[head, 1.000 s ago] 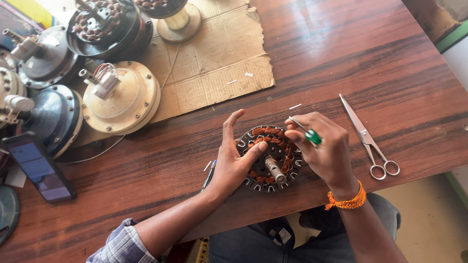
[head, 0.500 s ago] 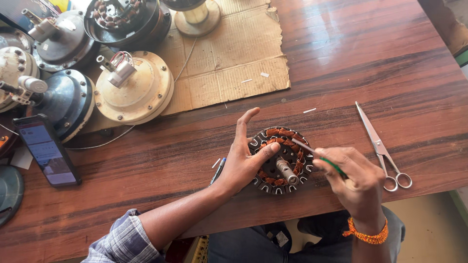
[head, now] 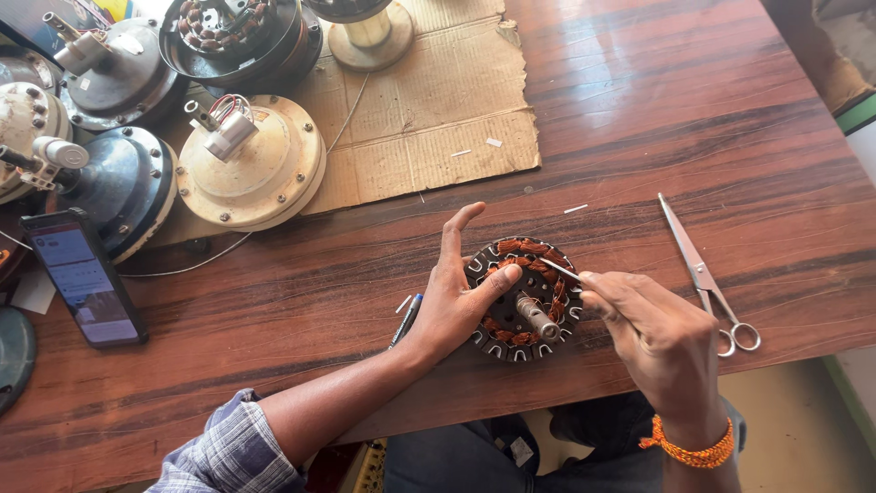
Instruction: The person uses a green screwdriver to adjust copper windings on a motor stator. They repeatedly probe and reposition the coils while holding the stator with the other hand. The stator is rotated and repositioned several times during the process.
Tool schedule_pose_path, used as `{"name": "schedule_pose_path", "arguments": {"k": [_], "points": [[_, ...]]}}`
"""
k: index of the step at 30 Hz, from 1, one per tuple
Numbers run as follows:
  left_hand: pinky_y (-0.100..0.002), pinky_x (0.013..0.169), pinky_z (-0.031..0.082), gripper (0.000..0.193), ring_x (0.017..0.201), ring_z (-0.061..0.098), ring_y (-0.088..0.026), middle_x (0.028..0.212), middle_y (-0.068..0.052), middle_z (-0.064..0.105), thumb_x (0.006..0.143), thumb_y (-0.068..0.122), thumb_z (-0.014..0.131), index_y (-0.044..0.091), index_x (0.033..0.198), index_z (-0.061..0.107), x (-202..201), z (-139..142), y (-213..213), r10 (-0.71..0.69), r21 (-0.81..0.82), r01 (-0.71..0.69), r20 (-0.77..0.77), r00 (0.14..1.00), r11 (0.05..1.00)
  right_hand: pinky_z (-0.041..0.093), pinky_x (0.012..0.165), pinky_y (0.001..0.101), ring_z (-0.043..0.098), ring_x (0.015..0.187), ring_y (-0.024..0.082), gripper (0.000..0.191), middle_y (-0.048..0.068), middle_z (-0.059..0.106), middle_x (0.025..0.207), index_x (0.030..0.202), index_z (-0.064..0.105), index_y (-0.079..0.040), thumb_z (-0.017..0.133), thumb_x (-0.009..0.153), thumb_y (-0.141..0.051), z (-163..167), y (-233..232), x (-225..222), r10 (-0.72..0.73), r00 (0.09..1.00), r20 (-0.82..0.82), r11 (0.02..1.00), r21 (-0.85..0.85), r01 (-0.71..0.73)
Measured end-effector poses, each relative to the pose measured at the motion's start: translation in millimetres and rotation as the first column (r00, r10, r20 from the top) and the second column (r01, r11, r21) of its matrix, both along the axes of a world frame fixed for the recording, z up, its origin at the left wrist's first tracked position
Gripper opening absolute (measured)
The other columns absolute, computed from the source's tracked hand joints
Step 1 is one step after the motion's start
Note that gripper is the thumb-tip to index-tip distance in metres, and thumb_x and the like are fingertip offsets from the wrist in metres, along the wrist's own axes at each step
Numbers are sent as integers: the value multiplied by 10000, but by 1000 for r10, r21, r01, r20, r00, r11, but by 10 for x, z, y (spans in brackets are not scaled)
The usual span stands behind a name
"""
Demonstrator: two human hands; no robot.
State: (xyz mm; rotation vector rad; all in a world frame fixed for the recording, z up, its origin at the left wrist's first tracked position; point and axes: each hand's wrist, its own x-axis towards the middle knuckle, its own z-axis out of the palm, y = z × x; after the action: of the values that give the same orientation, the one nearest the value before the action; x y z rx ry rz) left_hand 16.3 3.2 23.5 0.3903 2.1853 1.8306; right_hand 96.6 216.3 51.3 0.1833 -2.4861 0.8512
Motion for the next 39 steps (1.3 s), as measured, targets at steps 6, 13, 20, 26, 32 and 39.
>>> {"name": "schedule_pose_path", "arguments": {"k": [6, 13, 20, 26, 32, 39], "points": [[-431, 984, 562, 857, 1057, 750, -267, 1103, -186, 727, 926, 424, 718, 167, 1587, 237, -3, 8, 9, 5, -15, -5, -26, 1000, 1000, 604, 716, 278, 766, 855, 163, 223, 99, 780, 1037, 1135, 766, -48, 729, 927, -119, 35, -31, -48, 21, 997, 79, 989, -151, -9], [-454, 1019, 519, 855, 1140, 714, -337, 1186, -229, 714, 925, 400, 737, 159, 1583, 248, -31, -76, -1, 18, 10, -17, -114, 993, 1000, 590, 721, 273, 767, 833, 128, 250, 88, 799, 979, 1135, 760, -41, 715, 935, -185, -143, 60, -131, 38, 976, 216, 949, -312, 32], [-431, 974, 555, 883, 1033, 764, -326, 1040, -210, 760, 878, 442, 705, 182, 1581, 240, -46, -51, -17, -6, -9, 6, 29, 1000, 1000, 595, 642, 269, 764, 747, 115, 292, 56, 794, 920, 1103, 773, -68, 746, 848, -208, -57, 287, -300, 200, 937, 285, 965, -223, -138], [-445, 997, 543, 860, 1074, 752, -328, 1053, -219, 750, 900, 448, 705, 181, 1580, 250, -72, -13, -31, -21, -3, 21, -2, 1000, 1000, 568, 625, 272, 736, 722, 136, 292, 37, 787, 941, 1082, 789, -96, 787, 803, -181, 89, 158, -349, 112, 956, 272, 992, -83, -92], [-469, 1055, 508, 830, 1193, 706, -370, 1310, -238, 676, 948, 436, 723, 174, 1594, 273, -23, -128, -66, -9, -8, 8, -155, 988, 1000, 540, 707, 262, 692, 788, 87, 258, 12, 761, 941, 1098, 755, -62, 712, 930, -253, -68, 413, -445, 319, 918, 236, 942, -182, -281], [-445, 1067, 503, 880, 1171, 711, -327, 1215, -211, 721, 910, 450, 721, 194, 1596, 233, -35, -62, -54, -45, -29, 45, -20, 999, 999, 373, 539, 200, 476, 649, 21, 440, -43, 616, 800, 1141, 754, -26, 698, 941, -414, -406, 742, -598, 423, 833, 356, 678, -734, -30]]}}
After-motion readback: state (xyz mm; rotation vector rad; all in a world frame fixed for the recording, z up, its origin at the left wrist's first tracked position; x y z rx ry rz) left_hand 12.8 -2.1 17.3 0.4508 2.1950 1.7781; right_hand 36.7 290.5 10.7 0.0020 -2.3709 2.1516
